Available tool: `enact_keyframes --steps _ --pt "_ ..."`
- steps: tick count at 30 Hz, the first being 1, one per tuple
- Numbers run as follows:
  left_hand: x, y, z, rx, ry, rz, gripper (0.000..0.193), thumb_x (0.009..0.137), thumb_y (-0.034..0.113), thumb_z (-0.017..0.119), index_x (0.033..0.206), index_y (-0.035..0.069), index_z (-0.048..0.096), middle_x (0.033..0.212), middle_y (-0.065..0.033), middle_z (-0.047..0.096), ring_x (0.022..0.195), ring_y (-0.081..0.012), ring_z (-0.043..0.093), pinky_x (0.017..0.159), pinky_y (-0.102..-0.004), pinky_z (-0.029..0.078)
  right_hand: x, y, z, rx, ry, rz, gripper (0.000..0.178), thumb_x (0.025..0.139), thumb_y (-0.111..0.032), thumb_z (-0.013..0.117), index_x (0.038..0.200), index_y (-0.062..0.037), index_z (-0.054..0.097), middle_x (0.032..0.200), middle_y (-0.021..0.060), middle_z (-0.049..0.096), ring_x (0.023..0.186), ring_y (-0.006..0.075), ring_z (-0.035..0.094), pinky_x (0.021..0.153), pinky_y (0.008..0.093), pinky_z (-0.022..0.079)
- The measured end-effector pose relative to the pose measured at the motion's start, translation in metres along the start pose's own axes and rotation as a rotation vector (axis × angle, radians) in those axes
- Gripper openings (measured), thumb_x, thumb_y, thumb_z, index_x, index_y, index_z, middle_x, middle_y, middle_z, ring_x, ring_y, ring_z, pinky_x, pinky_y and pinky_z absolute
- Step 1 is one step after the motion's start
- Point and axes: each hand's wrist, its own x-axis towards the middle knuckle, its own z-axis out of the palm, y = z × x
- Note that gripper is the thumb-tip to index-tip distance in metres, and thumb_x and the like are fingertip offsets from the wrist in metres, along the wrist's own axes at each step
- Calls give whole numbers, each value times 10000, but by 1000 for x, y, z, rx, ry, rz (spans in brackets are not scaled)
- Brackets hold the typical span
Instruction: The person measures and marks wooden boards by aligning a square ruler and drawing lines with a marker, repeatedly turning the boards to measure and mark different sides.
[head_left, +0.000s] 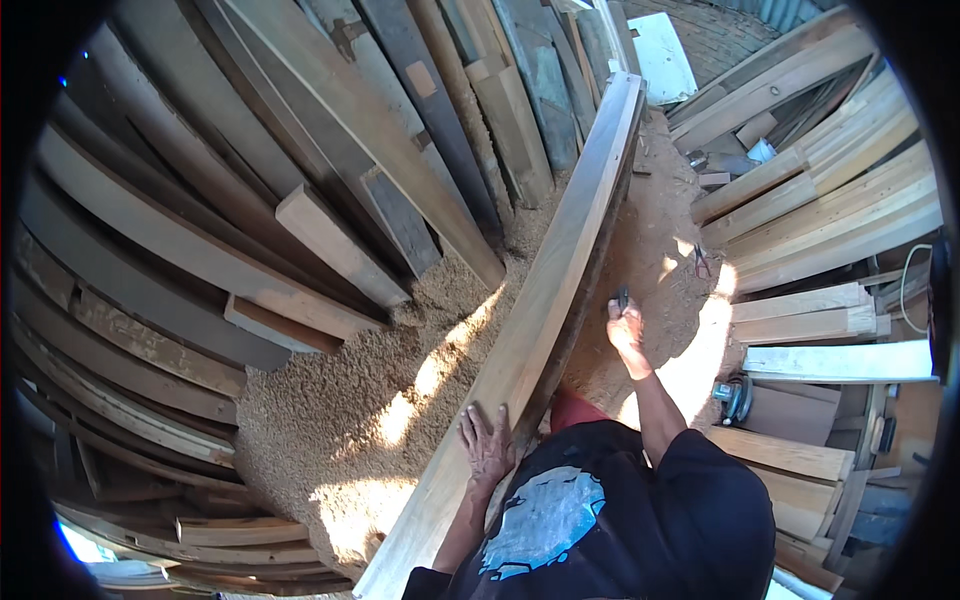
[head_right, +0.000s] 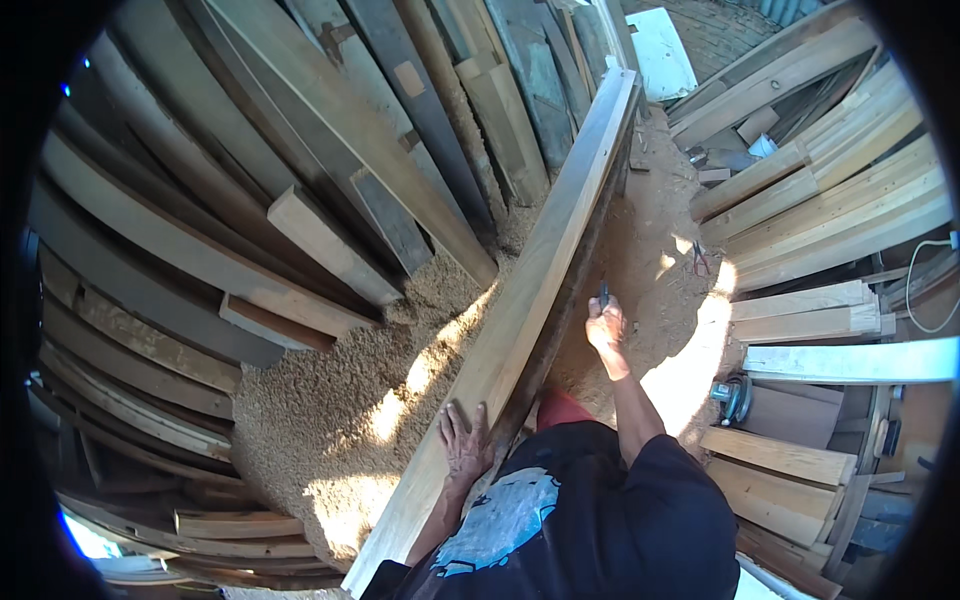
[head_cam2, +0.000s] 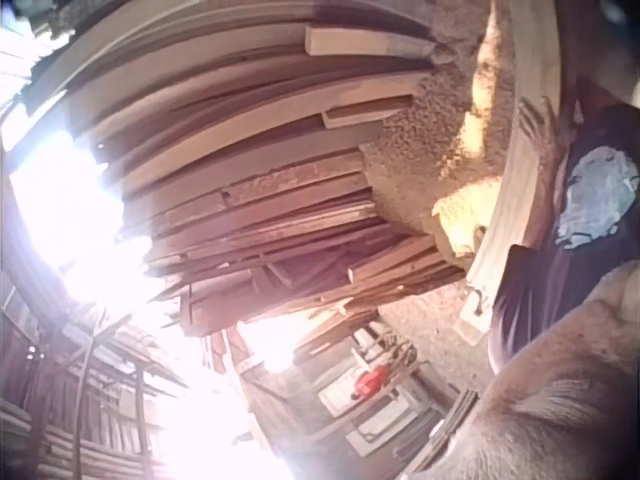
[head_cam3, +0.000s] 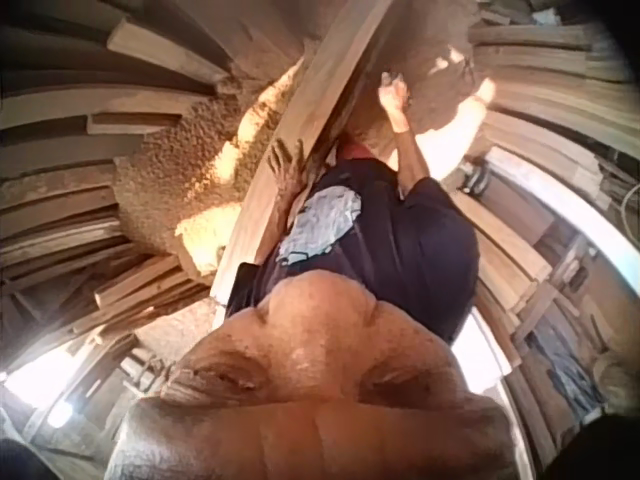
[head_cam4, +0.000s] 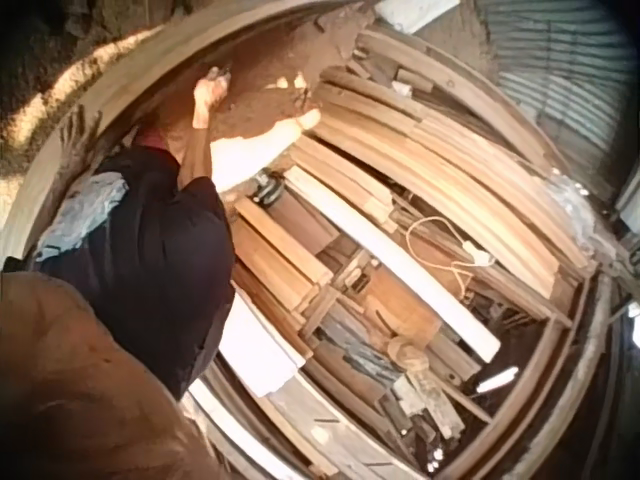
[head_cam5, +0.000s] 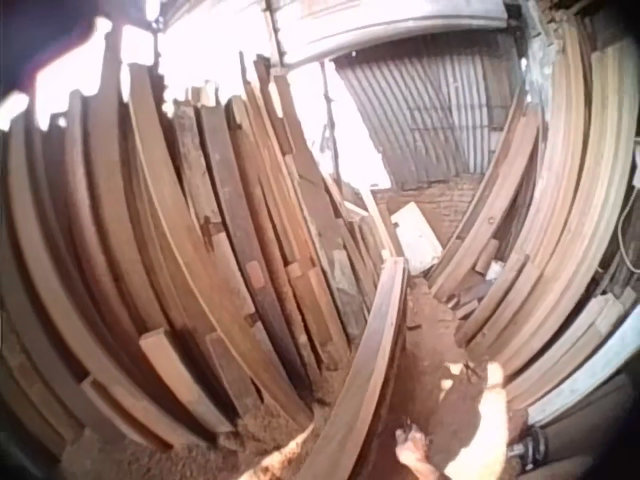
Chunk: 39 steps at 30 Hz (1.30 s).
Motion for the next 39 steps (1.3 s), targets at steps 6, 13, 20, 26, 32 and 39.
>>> enact_keyframes --steps 6,13,20,26,32,39 --pt "41 15 -8 -33 -127 65 926 828 418 733 1639 251 318 1639 -396 169 1531 -587 123 1228 -685 125 34 -53 -86 239 82 172 401 1053 -340 582 1263 2 587 967 219 733 808 329 734 692 439 572" --pt "143 54 5 60 -195 104 965 818 440 749 1650 255 296 1644 -406 119 1528 -601 84 1229 -693 105 92 -44 -102 1042 332 172 260 1092 -291 537 1158 -46 594 872 44 643 687 95 613 584 269 577" --pt "288 119 35 36 -113 -65 992 806 483 777 1647 253 304 1643 -395 115 1501 -612 122 1207 -705 127 126 10 -36 677 -28 306 269 1057 -301 595 1026 -38 644 713 -9 543 685 96 578 585 298 517" --pt "384 158 58 -60 70 -85 969 812 466 781 1599 96 352 1639 -332 224 1465 -550 241 1191 -685 200 149 41 -3 443 -420 182 229 987 -218 657 928 3 642 717 9 539 687 115 501 634 345 439" --pt "406 167 61 -60 129 -28 891 869 530 718 1486 -23 392 1615 -317 277 1433 -520 298 1156 -662 256 187 25 7 356 -806 186 235 958 -208 679 970 23 638 708 35 516 686 130 503 628 357 443" --pt "408 168 50 -175 142 91 982 854 632 702 1507 -13 351 1621 -315 262 1462 -509 256 1170 -677 206 182 14 34 439 -708 160 280 992 -258 632 954 20 642 687 101 570 667 194 577 648 407 478"
